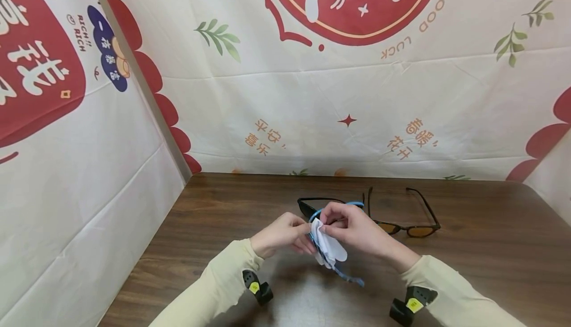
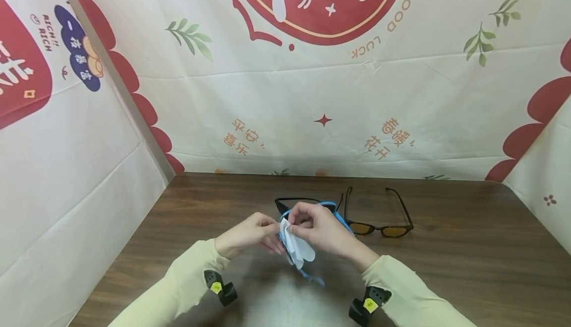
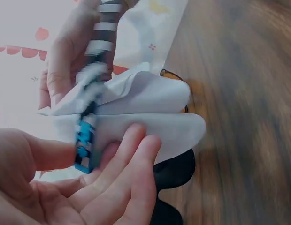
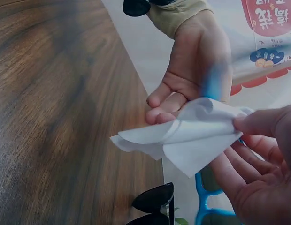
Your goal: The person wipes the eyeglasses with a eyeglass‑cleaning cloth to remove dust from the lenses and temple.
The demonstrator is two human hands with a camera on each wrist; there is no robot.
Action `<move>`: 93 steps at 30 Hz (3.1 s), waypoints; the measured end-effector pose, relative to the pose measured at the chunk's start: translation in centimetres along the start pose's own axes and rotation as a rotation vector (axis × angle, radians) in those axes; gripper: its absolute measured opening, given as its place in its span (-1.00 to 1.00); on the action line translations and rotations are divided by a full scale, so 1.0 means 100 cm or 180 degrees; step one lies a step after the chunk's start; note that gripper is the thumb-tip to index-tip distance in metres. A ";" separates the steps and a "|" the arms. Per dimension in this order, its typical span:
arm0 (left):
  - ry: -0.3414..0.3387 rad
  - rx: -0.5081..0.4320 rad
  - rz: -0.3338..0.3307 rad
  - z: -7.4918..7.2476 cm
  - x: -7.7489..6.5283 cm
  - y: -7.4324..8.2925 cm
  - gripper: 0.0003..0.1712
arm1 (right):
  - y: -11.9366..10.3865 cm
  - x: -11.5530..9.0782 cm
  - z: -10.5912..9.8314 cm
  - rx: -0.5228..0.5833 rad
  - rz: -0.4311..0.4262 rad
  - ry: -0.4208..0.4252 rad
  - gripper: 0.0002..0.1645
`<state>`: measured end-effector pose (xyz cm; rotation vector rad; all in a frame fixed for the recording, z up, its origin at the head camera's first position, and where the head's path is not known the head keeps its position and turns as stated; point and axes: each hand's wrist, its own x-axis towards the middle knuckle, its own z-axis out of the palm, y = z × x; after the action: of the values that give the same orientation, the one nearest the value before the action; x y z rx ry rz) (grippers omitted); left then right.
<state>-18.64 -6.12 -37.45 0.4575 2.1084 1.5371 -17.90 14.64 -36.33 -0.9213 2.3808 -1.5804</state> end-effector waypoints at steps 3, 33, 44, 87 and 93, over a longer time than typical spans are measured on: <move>-0.0062 -0.0173 -0.0050 0.001 0.000 -0.003 -0.74 | 0.002 -0.002 0.002 0.0033 -0.0041 -0.0120 -0.91; 0.0486 -0.0761 -0.0026 -0.026 0.003 0.006 -0.83 | 0.007 -0.054 0.003 -0.0119 -0.0859 -0.0472 -0.78; 0.0409 -0.0897 0.0040 -0.023 0.005 0.004 -0.87 | 0.002 -0.051 0.004 -0.1093 -0.1649 -0.0132 -0.70; -0.0541 -0.0762 -0.0179 -0.041 -0.014 0.001 -0.78 | -0.007 -0.044 0.009 -0.1869 -0.1848 -0.0311 -0.81; -0.0600 -0.0764 -0.0187 -0.079 -0.020 -0.001 -0.75 | -0.011 -0.067 -0.019 -0.1184 -0.1752 -0.0205 -0.95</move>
<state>-21.43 -13.49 -35.23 0.4314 1.7548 1.6199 -12.89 19.55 -35.93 -1.7963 2.5597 -1.2180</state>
